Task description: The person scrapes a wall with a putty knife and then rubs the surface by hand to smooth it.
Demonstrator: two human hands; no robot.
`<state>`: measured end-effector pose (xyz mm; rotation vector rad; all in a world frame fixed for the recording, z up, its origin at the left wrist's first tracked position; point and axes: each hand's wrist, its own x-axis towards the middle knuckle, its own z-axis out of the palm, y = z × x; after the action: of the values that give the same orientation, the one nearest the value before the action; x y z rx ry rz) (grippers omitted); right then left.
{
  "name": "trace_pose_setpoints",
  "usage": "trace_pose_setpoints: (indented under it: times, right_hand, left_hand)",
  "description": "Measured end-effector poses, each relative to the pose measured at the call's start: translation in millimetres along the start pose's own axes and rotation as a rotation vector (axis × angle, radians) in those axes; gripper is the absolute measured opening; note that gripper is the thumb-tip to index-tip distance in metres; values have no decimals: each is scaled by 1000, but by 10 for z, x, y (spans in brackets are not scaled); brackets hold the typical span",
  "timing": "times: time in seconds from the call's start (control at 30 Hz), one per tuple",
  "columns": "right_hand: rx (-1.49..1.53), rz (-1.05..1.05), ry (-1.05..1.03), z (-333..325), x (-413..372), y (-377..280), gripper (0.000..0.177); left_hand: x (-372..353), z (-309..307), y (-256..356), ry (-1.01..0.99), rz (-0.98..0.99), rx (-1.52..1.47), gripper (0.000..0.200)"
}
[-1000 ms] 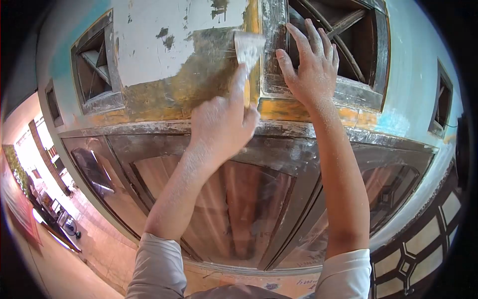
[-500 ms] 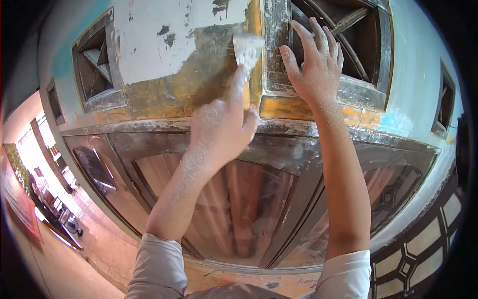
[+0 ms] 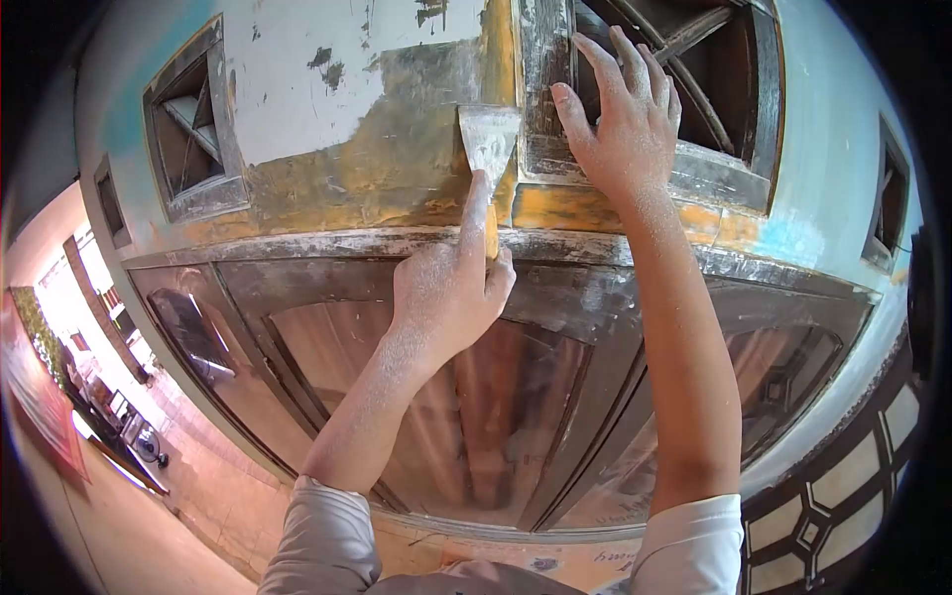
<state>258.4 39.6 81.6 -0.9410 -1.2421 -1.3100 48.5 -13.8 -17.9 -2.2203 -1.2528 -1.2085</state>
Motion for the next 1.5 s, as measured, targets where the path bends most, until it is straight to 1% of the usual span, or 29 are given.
trace_pose_setpoints:
  times: [0.07,0.1,0.23,0.33,0.37,0.47,0.53,0.6,0.67,0.73,0.77,0.8,0.87,0.9,0.93,0.97,1.0,1.07,1.1,1.13,1.2,1.23,1.27,1.33,1.37,1.4,1.43,1.47,1.5]
  right_hand:
    - [-1,-11,6,16,-5,19,54]
    - [-2,-19,16,23,-6,26,54]
    - [7,-24,30,24,1,27,53]
    - [-21,1,7,36,-19,16,54]
    - [0,2,-6,45,-18,21,54]
    - [19,-23,-21,50,-6,47,53]
    - [5,-5,-19,46,-13,40,53]
    - [34,-8,-34,24,-27,22,53]
    - [218,33,-130,-25,-53,-17,56]
    - [228,9,-139,-68,-128,-60,57]
    - [232,-15,-143,-97,-178,-84,58]
    - [226,-20,-140,-157,-257,-162,58]
    - [382,-1,-160,-378,-544,-439,57]
    - [398,19,-198,-508,-697,-603,57]
    - [416,42,-234,-646,-851,-771,57]
    - [579,184,-386,-781,-979,-903,58]
    - [743,329,-538,-873,-1081,-1019,59]
    - [988,586,-715,-897,-1206,-1201,57]
    - [1116,670,-745,-933,-1149,-1277,59]
    - [1112,679,-739,-883,-1169,-1296,59]
    - [1148,604,-610,-760,-1219,-1322,62]
    - [1150,672,-666,-756,-1219,-1327,65]
    - [1143,676,-668,-761,-1204,-1363,65]
    - [1249,764,-642,-786,-1150,-1464,64]
    - [1258,804,-663,-814,-1145,-1503,65]
    - [1254,805,-662,-799,-1170,-1526,65]
    - [1288,895,-641,-779,-1206,-1541,65]
    - [1320,983,-616,-762,-1224,-1557,65]
    - [1254,1013,-541,-824,-1140,-1607,62]
  left_hand:
    - [76,-14,-4,-30,-4,45,83]
    - [164,-100,20,4,8,25,80]
    - [265,-387,81,-29,-28,-70,80]
    - [-69,-1,-37,37,-13,-25,82]
    - [-164,26,-71,-115,-81,-18,86]
    - [-240,86,-254,-136,-89,5,86]
    - [-247,51,-291,-103,-97,30,85]
    - [-270,-58,-300,-80,-33,-22,83]
    - [-279,-171,-317,-106,-47,-51,81]
    - [-281,-235,-349,-93,11,-50,80]
    - [-271,-269,-349,-112,6,-67,79]
    - [-266,-257,-372,-107,10,-72,79]
    - [-264,-186,-421,-71,71,-129,83]
    - [-255,-212,-407,-64,75,-133,83]
    - [-250,-250,-387,-110,66,-166,86]
    - [-240,-275,-381,-156,55,-196,90]
    - [-225,-284,-390,-151,59,-192,90]
    - [-185,-276,-422,-275,79,-192,96]
    - [-158,-242,-467,-271,151,-220,100]
    - [-140,-220,-515,-278,159,-220,100]
    - [-96,-257,-593,-296,280,-255,103]
    - [-56,-314,-618,-365,301,-219,105]
    - [-11,-383,-634,-369,303,-226,105]
    - [72,-562,-654,-544,341,-124,105]
    - [108,-643,-671,-545,343,-129,105]
    - [145,-720,-695,-584,351,-145,96]
    - [183,-759,-744,-625,360,-162,88]
    - [236,-772,-849,-624,366,-164,88]
    - [300,-791,-1000,-397,416,-195,77]
